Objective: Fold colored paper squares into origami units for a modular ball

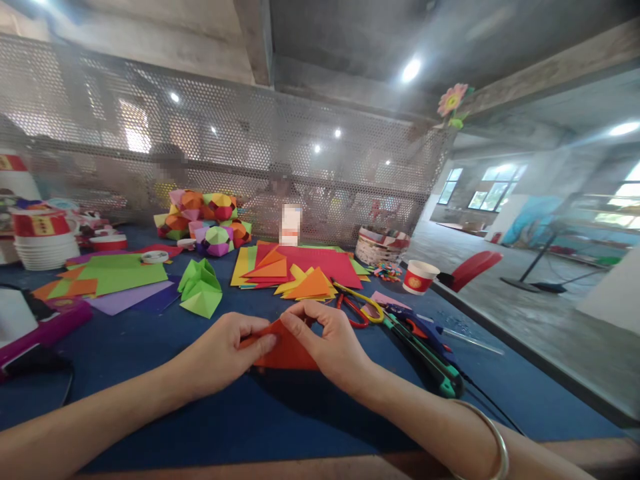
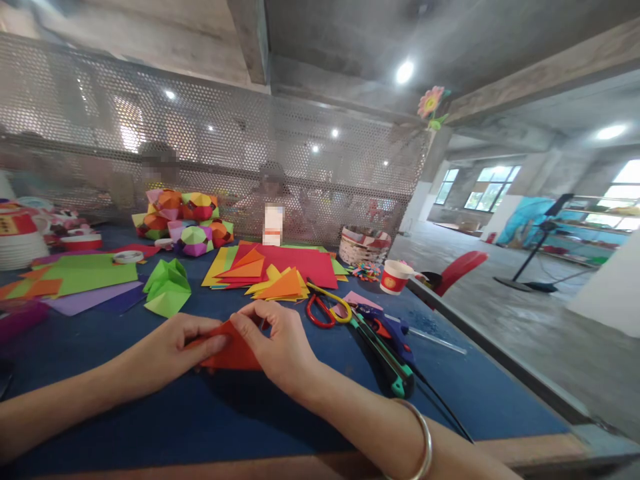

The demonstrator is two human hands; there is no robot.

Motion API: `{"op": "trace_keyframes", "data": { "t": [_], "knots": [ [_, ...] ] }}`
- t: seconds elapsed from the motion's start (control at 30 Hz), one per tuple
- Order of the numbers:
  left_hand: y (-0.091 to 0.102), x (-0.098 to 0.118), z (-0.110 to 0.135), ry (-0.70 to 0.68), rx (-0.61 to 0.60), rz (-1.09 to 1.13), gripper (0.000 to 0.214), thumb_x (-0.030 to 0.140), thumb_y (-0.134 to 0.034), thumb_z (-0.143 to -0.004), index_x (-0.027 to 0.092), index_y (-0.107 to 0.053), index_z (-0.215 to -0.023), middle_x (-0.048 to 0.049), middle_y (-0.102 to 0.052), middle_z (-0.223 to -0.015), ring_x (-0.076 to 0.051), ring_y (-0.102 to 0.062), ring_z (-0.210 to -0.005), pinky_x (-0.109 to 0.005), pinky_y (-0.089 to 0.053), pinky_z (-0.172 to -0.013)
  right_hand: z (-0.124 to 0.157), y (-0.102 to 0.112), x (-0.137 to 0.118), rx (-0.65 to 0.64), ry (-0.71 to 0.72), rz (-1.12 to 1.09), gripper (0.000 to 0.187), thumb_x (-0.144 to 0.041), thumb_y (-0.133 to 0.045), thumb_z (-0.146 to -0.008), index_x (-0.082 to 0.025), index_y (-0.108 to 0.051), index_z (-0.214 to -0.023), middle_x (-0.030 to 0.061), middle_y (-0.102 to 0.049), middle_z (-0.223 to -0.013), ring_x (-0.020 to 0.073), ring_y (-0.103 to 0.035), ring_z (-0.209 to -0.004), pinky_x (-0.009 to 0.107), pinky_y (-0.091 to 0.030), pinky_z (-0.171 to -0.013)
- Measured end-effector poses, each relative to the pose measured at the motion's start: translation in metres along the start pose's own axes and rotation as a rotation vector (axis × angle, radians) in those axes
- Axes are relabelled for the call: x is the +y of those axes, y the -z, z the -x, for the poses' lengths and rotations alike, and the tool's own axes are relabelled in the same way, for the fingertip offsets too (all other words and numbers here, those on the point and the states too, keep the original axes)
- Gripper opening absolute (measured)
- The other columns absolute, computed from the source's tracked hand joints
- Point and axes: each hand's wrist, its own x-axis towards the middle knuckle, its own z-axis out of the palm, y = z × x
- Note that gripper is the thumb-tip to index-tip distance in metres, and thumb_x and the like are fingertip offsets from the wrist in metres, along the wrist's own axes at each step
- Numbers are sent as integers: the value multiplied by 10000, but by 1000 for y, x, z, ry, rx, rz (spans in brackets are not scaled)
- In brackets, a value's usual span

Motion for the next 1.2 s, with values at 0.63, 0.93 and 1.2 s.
{"op": "trace_keyframes", "data": {
  "t": [0.63,0.93,1.2],
  "knots": [
    [3,10,9,94,-8,-569,417,483,-490,-877,209,-415,-572,34,-419,-546,-124,-366,-532,-278,-227,-526,-1,-2,10,-267,-96,447,288,-265,-575,-996,-184,-505,-729,-39,-509,-672,108,-416,-632,255,-238,-603],
    [2,16,15,94,63,-997,453,526,-542,-925,217,-481,-600,-4,-568,-584,-190,-521,-572,-302,-227,-536,0,-5,9,-309,-53,603,229,-228,-553,-1003,-183,-528,-780,-3,-576,-739,125,-453,-671,259,-241,-625],
    [0,0,22,-608,120,-975,183,139,-503,-948,197,-676,-926,-56,-714,-922,-196,-660,-833,-300,-515,-742,2,-5,5,-352,-29,657,185,-207,-516,-1015,-175,-562,-839,25,-639,-779,140,-528,-701,256,-295,-651]
  ]
}}
